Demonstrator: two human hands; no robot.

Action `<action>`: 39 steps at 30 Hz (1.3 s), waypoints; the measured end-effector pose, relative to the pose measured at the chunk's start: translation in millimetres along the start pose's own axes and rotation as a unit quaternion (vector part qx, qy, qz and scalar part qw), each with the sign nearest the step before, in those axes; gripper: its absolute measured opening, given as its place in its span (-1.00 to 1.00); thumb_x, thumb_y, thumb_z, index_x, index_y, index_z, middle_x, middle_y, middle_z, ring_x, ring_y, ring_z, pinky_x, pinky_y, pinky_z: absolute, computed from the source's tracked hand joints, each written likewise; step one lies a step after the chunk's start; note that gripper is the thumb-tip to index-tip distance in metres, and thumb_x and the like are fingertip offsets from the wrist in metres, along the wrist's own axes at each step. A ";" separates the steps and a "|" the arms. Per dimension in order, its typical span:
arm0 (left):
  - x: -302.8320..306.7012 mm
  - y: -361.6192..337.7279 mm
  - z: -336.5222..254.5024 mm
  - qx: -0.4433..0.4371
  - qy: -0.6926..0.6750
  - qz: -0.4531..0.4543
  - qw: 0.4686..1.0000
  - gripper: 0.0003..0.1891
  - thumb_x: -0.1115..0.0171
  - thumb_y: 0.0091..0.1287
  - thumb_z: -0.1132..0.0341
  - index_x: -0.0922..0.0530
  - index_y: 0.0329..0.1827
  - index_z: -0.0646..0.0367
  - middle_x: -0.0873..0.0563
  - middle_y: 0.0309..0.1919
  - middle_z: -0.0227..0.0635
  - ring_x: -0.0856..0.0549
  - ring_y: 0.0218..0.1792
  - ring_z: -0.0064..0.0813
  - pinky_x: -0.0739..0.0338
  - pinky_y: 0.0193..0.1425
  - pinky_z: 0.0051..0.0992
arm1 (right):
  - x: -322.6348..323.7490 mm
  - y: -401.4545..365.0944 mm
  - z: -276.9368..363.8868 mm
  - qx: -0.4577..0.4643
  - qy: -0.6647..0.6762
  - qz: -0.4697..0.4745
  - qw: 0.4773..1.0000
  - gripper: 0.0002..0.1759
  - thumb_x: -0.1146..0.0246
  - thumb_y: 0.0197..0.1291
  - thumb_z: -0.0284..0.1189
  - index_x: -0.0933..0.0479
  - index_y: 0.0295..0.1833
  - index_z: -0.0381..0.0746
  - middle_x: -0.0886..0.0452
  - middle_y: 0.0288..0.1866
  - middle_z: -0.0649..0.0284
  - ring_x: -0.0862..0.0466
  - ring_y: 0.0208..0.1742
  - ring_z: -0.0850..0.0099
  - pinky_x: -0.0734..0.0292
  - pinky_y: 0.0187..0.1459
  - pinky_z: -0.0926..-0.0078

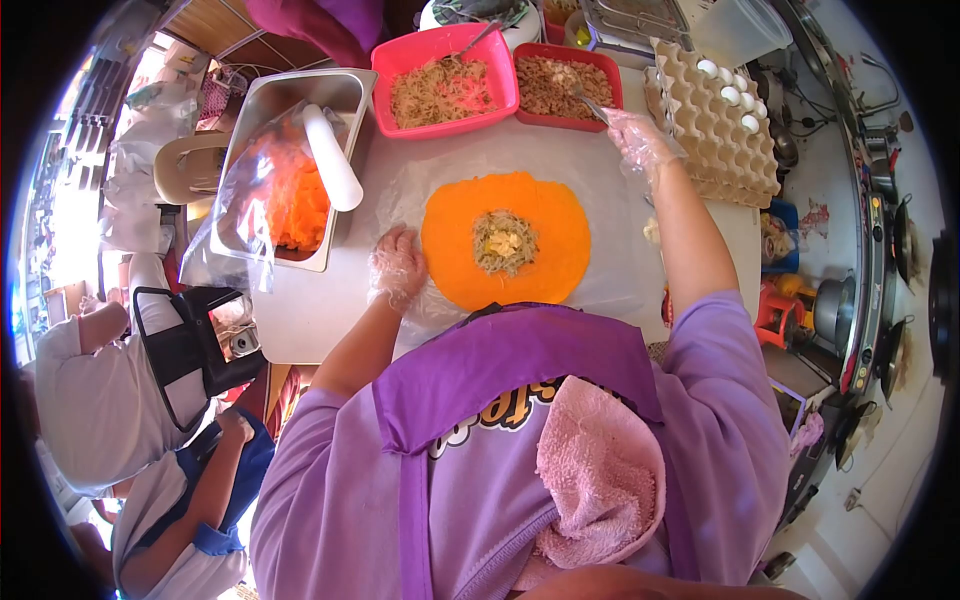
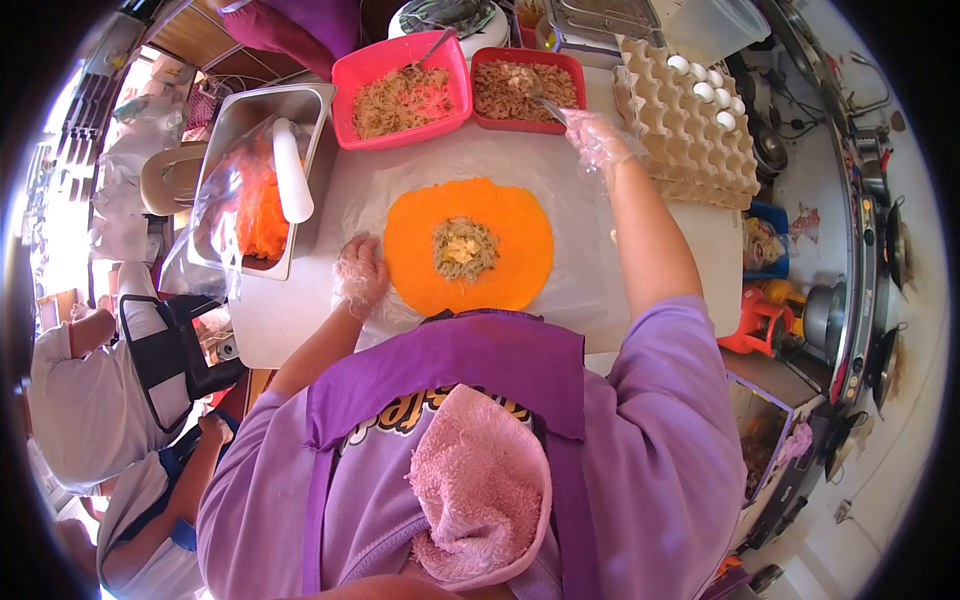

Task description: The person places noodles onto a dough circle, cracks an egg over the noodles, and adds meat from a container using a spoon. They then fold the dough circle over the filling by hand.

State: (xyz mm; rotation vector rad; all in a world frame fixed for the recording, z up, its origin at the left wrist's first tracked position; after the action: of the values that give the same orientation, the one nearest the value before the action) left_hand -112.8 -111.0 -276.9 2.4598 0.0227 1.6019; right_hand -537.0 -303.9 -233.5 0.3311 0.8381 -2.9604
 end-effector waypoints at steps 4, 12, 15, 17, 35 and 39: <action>-2.3 -1.2 1.8 0.007 0.001 -0.001 1.000 -0.63 -0.09 0.15 0.40 -0.50 0.06 0.18 -0.51 0.12 -0.04 -0.49 0.14 0.01 -0.39 0.22 -0.09 | -0.2 -3.7 -0.6 0.005 0.030 0.033 0.999 -0.63 -0.23 0.15 -0.47 -0.52 0.11 -0.26 -0.47 -0.47 0.41 -0.46 -0.54 0.64 -0.30 -0.60 0.76; -0.4 -0.5 0.4 -0.005 -0.002 -0.013 1.000 -0.64 -0.10 0.15 0.40 -0.50 0.05 0.19 -0.52 0.10 -0.03 -0.49 0.13 0.02 -0.40 0.22 -0.09 | -11.8 -32.2 9.5 -0.005 0.020 0.022 1.000 -0.57 -0.29 0.09 -0.41 -0.52 0.11 -0.24 -0.50 -0.43 0.42 -0.49 -0.49 0.66 -0.29 -0.59 0.78; 1.6 -0.2 -0.8 0.002 -0.002 0.002 1.000 -0.64 -0.10 0.16 0.39 -0.50 0.06 0.19 -0.52 0.10 -0.03 -0.49 0.13 0.01 -0.39 0.23 -0.10 | -18.1 -36.9 11.1 -0.009 -0.030 0.033 0.999 -0.54 -0.22 0.19 -0.35 -0.45 0.21 -0.22 -0.40 -0.48 0.48 -0.33 -0.55 0.72 -0.14 -0.59 0.79; 2.5 0.0 -0.6 0.004 0.004 0.005 1.000 -0.64 -0.10 0.16 0.38 -0.50 0.06 0.18 -0.52 0.10 -0.03 -0.49 0.13 0.01 -0.39 0.23 -0.10 | -22.1 -53.3 12.6 0.008 -0.022 0.014 1.000 -0.52 -0.21 0.21 -0.36 -0.44 0.24 -0.24 -0.39 -0.48 0.50 -0.30 -0.54 0.73 -0.11 -0.58 0.79; -6.6 -2.0 5.4 0.014 0.020 -0.002 1.000 -0.65 -0.10 0.17 0.36 -0.51 0.05 0.15 -0.53 0.11 -0.06 -0.50 0.14 -0.03 -0.39 0.22 -0.10 | -51.2 -127.0 -132.5 -0.125 -0.192 0.204 0.952 -0.61 -0.19 0.30 -0.44 -0.50 0.25 -0.13 -0.37 -0.46 0.57 -0.25 -0.53 0.77 -0.22 -0.49 0.82; -6.3 -1.9 5.1 0.011 0.018 -0.005 1.000 -0.65 -0.10 0.17 0.35 -0.50 0.06 0.13 -0.53 0.11 -0.08 -0.49 0.14 -0.04 -0.37 0.23 -0.10 | -65.6 -133.1 -112.0 -0.023 -0.298 0.186 0.936 -0.58 -0.11 0.22 -0.58 -0.47 0.22 -0.34 -0.68 -0.13 0.28 -0.66 -0.06 0.41 -0.54 -0.05 0.55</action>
State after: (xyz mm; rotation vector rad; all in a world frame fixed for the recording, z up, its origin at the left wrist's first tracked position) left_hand -110.5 -110.7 -284.9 2.4431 0.0577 1.6510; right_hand -465.2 -132.8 -244.0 -0.3606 0.6644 -2.4538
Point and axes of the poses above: each hand's wrist, its own y-axis towards the middle knuckle, its own x-axis out of the back of the hand, z = x × y, the point moved 5 cm from there along y, towards the middle knuckle
